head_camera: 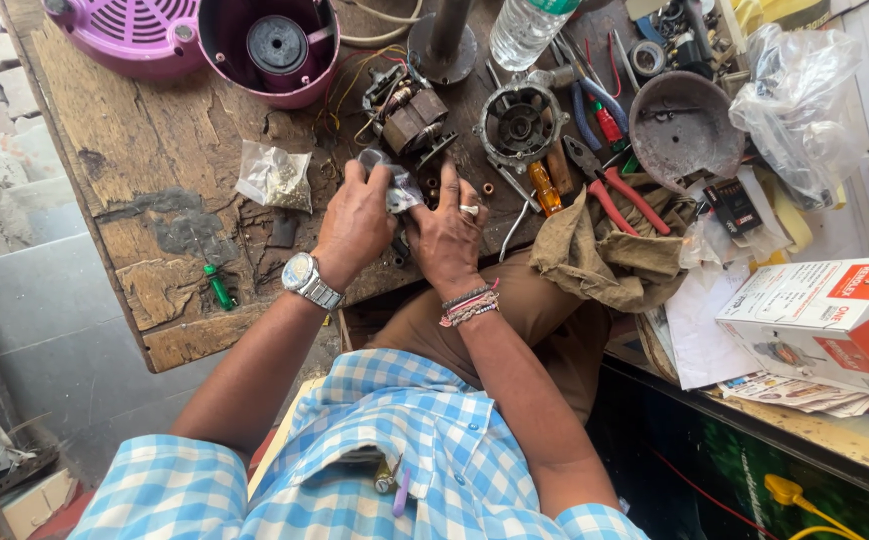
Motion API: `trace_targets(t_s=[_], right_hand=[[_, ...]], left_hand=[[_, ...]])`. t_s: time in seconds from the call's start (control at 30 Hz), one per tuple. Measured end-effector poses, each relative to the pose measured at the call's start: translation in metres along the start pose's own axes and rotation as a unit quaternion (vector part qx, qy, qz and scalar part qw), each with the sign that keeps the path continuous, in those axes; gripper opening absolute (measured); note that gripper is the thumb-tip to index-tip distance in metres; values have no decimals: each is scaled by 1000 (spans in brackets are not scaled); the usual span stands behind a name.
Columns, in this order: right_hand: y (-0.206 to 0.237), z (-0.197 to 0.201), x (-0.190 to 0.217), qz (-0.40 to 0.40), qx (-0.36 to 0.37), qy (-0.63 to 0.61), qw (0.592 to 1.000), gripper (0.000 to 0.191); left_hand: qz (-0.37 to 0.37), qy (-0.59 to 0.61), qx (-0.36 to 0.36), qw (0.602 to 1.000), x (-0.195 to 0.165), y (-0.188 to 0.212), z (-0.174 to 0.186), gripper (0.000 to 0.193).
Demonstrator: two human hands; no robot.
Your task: The person assembles small electrical components on a cluttered workbench. They repeatedly open plastic bags, remove small metal parts, and place them into a motor housing while handling various tools and parts.
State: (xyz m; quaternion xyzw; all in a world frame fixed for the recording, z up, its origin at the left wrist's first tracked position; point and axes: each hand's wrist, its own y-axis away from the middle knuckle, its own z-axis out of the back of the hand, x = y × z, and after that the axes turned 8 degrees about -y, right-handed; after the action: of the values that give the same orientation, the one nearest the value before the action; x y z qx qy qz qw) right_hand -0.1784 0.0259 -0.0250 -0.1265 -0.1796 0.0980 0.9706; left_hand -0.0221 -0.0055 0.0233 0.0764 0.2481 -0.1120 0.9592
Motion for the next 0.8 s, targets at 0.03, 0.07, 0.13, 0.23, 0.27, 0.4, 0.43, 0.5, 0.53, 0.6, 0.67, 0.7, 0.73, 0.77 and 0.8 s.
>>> trace_targets(t_s=[0.03,0.07,0.13,0.23,0.27,0.4,0.43,0.5,0.53,0.6,0.67,0.7,0.73,0.77,0.8], right_hand=[[0,1,1,5,2,8,1000,32],[0,3,2,-5,20,2,1000,30],[-3,5,3,-22,56,-10,998,29],[-5,7,6,-43,114,18,992,30],[-4,7,7,-31,88,11,996,33],[1,11,6,-13,17,-39,999,47],[2,13,5,-13,5,-61,998,51],[3,16,3,-23,-18,-94,995,40],[5,19,2,-30,-26,-110,993,35],[8,25,-6,-28,-68,-166,983,32],[11,28,-12,-91,-87,-353,927,29],[11,28,-15,-148,-87,-501,849,27],[10,28,-21,-197,-85,-633,744,26],[8,27,-27,-202,-98,-663,715,27],[7,27,-32,-208,-110,-691,683,27]], left_hand=[[-2,1,0,1000,0,0,0,56],[-5,2,-1,1000,1,0,0,56],[-1,-1,21,1000,0,-3,-1,55],[11,-9,40,999,1,-7,-2,51],[15,-10,47,999,1,-6,-3,50],[-4,1,39,999,3,-2,-3,53],[-5,4,34,999,2,-2,-2,52],[1,12,36,999,3,-3,0,51],[9,20,45,999,3,-2,2,52],[10,32,45,998,3,-1,8,52],[-6,43,34,998,3,1,15,53],[-18,38,40,998,3,0,19,57],[-31,33,45,998,3,1,24,60],[-42,28,52,997,3,0,27,64],[-30,25,43,998,2,0,29,62]])
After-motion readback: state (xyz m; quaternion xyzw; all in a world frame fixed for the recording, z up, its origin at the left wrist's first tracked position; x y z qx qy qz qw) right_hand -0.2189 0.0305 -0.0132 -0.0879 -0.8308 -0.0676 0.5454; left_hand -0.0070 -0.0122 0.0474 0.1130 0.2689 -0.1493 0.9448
